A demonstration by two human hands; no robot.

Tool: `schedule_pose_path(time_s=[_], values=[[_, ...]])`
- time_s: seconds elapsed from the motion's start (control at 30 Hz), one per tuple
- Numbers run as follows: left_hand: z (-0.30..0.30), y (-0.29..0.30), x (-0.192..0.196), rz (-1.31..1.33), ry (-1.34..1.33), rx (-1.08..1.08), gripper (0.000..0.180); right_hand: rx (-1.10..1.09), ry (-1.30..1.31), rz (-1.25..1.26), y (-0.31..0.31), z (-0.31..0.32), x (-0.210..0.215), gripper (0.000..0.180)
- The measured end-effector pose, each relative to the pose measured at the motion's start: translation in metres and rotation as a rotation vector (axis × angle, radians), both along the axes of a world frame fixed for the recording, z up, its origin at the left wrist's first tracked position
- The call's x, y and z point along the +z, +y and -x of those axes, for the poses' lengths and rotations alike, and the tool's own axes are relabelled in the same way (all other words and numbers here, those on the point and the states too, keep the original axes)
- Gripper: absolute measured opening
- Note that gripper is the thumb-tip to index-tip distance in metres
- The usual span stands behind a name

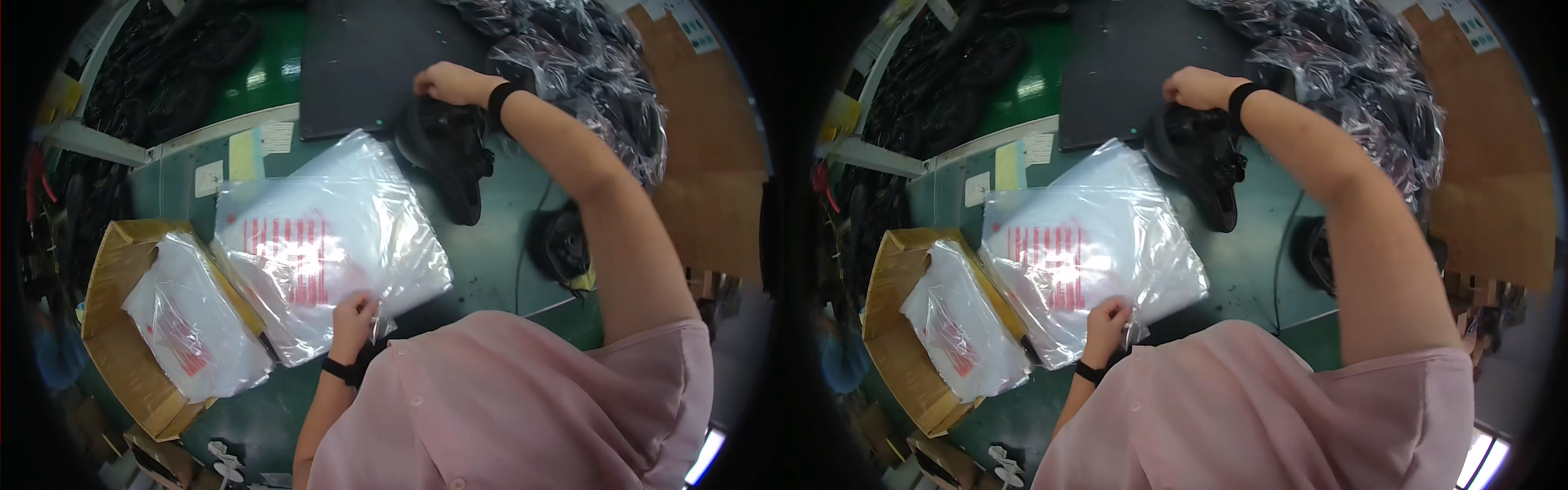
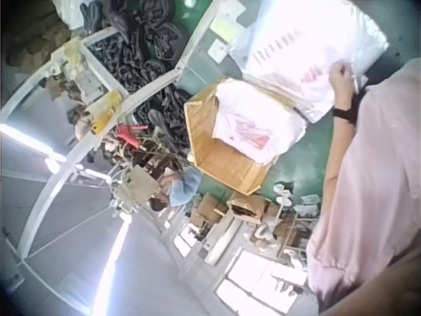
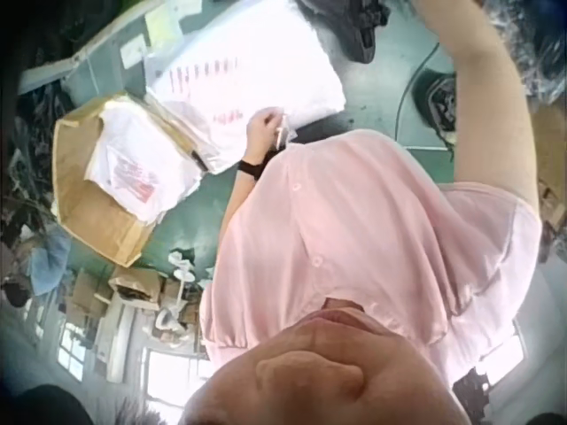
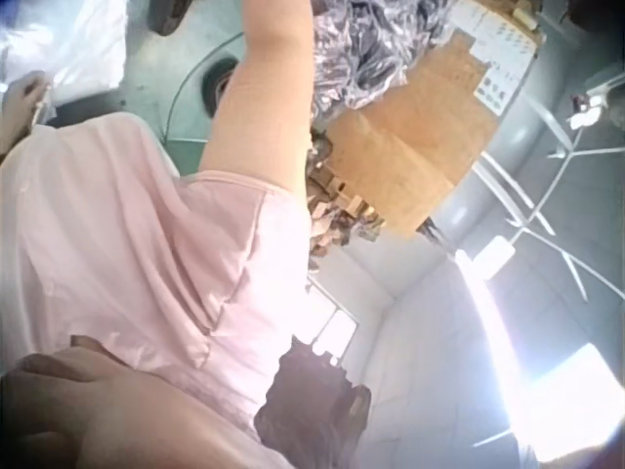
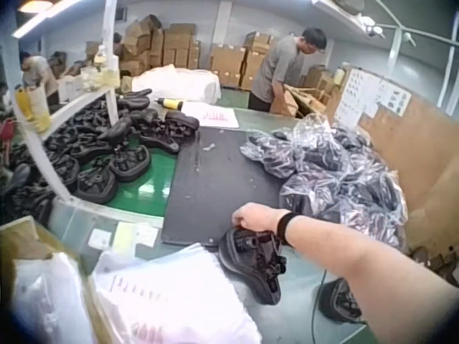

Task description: The person picks up black plastic parts from a pile on a green workbench, wipes them with a cloth, and places them into clear plastic bags. The person repeats this process for multiple parts, handling them one at a time.

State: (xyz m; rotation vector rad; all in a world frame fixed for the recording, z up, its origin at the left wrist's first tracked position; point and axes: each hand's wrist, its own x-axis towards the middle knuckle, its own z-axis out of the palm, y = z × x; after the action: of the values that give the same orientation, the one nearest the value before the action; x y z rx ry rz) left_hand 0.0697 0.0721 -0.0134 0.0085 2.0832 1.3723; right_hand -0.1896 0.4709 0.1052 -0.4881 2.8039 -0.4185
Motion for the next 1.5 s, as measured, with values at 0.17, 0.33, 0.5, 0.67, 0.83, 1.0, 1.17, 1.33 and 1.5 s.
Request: schedule_pose_path(time_s=[0.17, 0.33, 0.5, 0.67, 0.83, 1.0, 1.17, 1.33, 1.5], values=[[0.019, 0.012, -0.004, -0.142, -0.036, 0.199, 0.013, -0.603, 0.3, 0.508, 0.029, -0.093, 0.009, 0.031], [0.031, 0.015, 0.018, -0.052, 0.156, 0.229, 0.016, -1.0, -0.063, 0.661, 0.022, -0.239, -0.052, 0.054], [0.039, 0.015, 0.008, -0.053, 0.323, 0.212, 0.017, -0.843, 0.118, 0.344, -0.038, -0.245, -0.122, 0.083], [0.051, 0.007, 0.019, -0.197, 0.119, 0.214, 0.012, -0.932, -0.424, 1.079, -0.047, -0.232, -0.081, 0.059], [0.055, 0.023, 0.042, -0.28, 0.046, 0.281, 0.009, -0.887, -0.722, 1.428, -0.043, -0.231, -0.046, 0.034], [0.048, 0.022, 0.03, -0.26, 0.141, 0.3, 0.014, -0.732, -0.613, 1.677, -0.093, -0.264, -0.023, 0.052], [0.045, 0.025, 0.045, -0.313, -0.021, 0.209, 0.012, -0.679, -0.973, 1.905, -0.168, -0.274, -0.057, 0.045], [0.042, 0.017, 0.034, -0.3, -0.084, 0.177, 0.019, -0.836, -0.944, 1.935, -0.195, -0.255, -0.097, 0.037], [0.034, 0.012, 0.031, -0.334, -0.035, 0.201, 0.02, -0.75, -0.826, 1.832, -0.182, -0.247, -0.086, 0.035]])
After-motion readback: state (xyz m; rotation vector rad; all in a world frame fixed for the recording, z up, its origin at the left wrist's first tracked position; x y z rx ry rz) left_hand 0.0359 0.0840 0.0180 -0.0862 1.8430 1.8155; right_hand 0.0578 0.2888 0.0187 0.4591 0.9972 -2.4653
